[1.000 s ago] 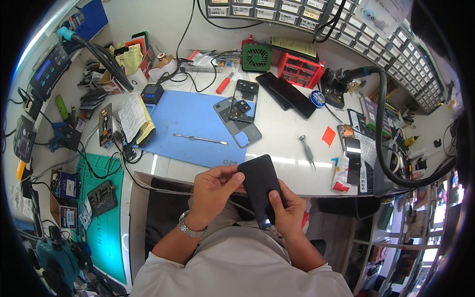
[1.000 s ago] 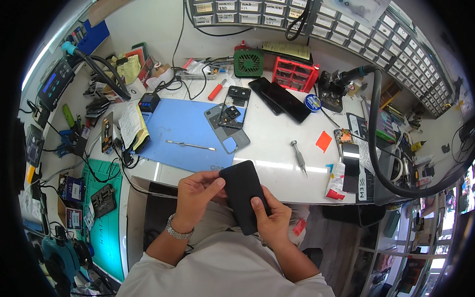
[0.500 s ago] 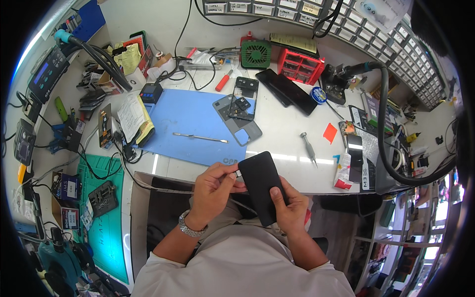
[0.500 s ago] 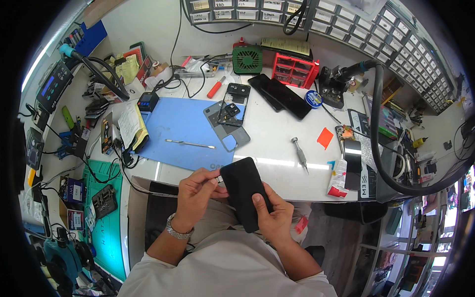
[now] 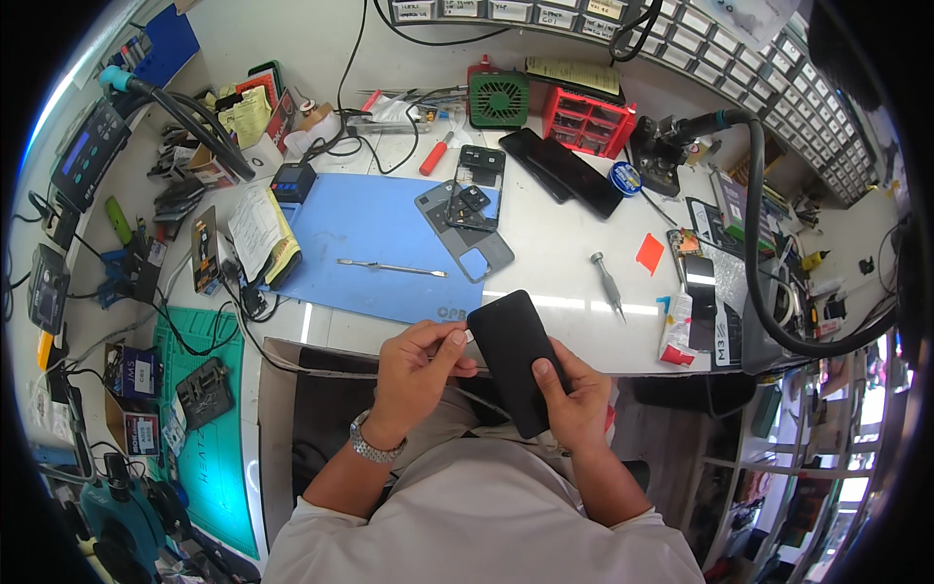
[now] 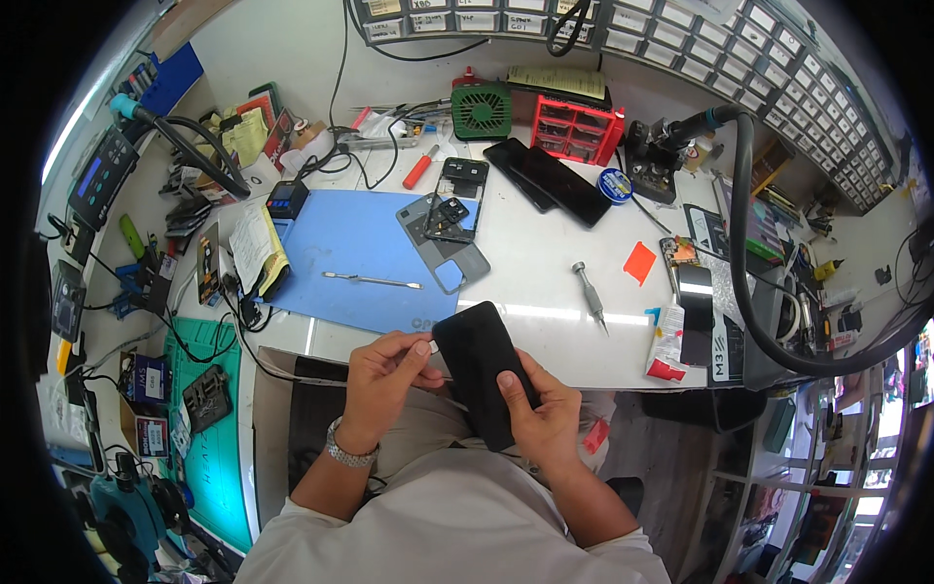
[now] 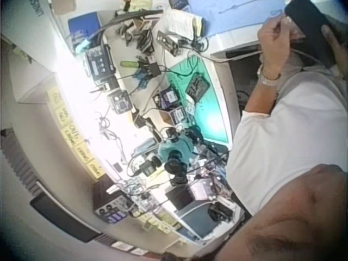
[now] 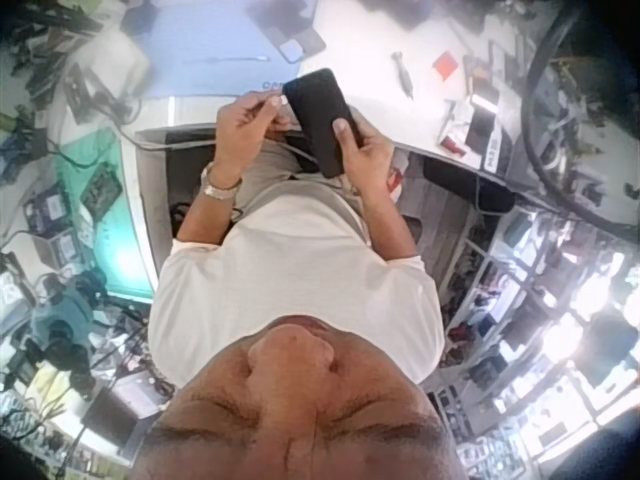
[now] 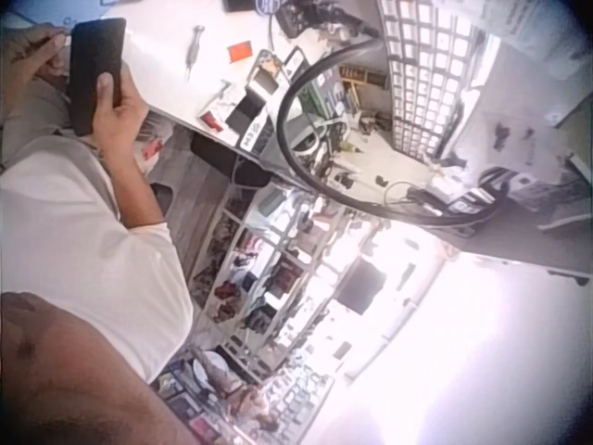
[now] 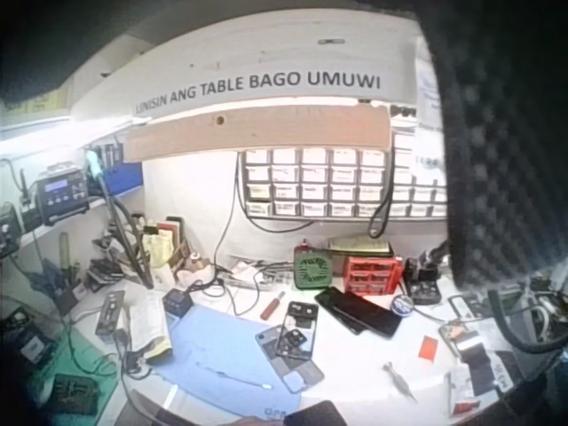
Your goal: The person handles a smartphone, removes the back cover, and inserts a SIM card into the tray. They then reassemble the phone and connect a charging cable to test it. The person also handles a second phone and its back cover during the process.
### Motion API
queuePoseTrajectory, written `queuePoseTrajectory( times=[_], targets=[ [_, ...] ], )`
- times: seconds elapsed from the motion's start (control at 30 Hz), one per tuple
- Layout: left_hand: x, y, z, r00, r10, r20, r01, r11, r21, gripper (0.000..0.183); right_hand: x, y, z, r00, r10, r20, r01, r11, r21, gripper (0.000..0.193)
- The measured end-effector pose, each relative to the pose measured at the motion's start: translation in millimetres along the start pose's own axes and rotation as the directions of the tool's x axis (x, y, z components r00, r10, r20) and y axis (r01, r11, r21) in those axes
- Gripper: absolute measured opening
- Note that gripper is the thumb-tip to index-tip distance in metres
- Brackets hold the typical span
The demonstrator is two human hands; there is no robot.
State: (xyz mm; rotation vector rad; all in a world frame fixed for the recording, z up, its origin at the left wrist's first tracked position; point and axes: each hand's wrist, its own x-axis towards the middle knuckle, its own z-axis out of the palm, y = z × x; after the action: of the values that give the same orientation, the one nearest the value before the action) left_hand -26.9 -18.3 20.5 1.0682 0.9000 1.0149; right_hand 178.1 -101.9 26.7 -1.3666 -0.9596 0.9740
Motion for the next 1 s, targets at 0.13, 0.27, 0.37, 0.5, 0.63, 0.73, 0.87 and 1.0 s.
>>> queuePoseTrajectory(
  times=[0.13, 0.27, 0.37, 0.5, 0.63, 0.73, 0.87, 1.0],
  targets=[
    [-1, 5, -1, 1.0, -0.005, -0.02, 0.006, 0.999, 0.038, 0.025, 4, 1, -2, 0.998, -0.058, -0.018, 0.057, 0.998, -0.041, 0.038],
    [0, 6, -4, 0.997, -0.037, -0.073, 0.038, 0.999, 0.015, 0.027, 8, -6, -7, 0.999, 0.013, -0.053, -0.015, 0.999, -0.042, 0.041],
    [5, 9, -7, 0.985, -0.032, -0.168, 0.035, 0.999, 0.016, 0.027, 16, -7, -11, 0.995, 0.03, -0.098, -0.038, 0.996, -0.075, 0.039],
    [20, 12, -22, 0.946, 0.123, -0.299, -0.044, 0.965, 0.258, 0.023, 38, -11, -17, 0.976, -0.073, -0.207, 0.003, 0.947, -0.32, 0.04],
    [36, 16, -33, 0.93, 0.219, -0.295, -0.011, 0.82, 0.573, 0.019, 65, -2, -21, 0.945, -0.086, -0.316, -0.027, 0.94, -0.339, 0.04],
    [43, 8, -42, 0.895, 0.384, -0.226, -0.057, 0.602, 0.797, 0.016, 79, -17, -19, 0.949, -0.004, -0.316, -0.146, 0.88, -0.451, 0.042],
    [42, 14, -30, 0.858, 0.458, -0.232, -0.029, 0.494, 0.869, 0.014, 85, -12, -22, 0.948, -0.108, -0.298, -0.157, 0.656, -0.738, 0.042],
    [43, 8, -31, 0.838, 0.503, -0.212, -0.066, 0.48, 0.875, 0.013, 85, 3, -27, 0.922, -0.297, -0.248, -0.054, 0.536, -0.842, 0.036]
  ],
)
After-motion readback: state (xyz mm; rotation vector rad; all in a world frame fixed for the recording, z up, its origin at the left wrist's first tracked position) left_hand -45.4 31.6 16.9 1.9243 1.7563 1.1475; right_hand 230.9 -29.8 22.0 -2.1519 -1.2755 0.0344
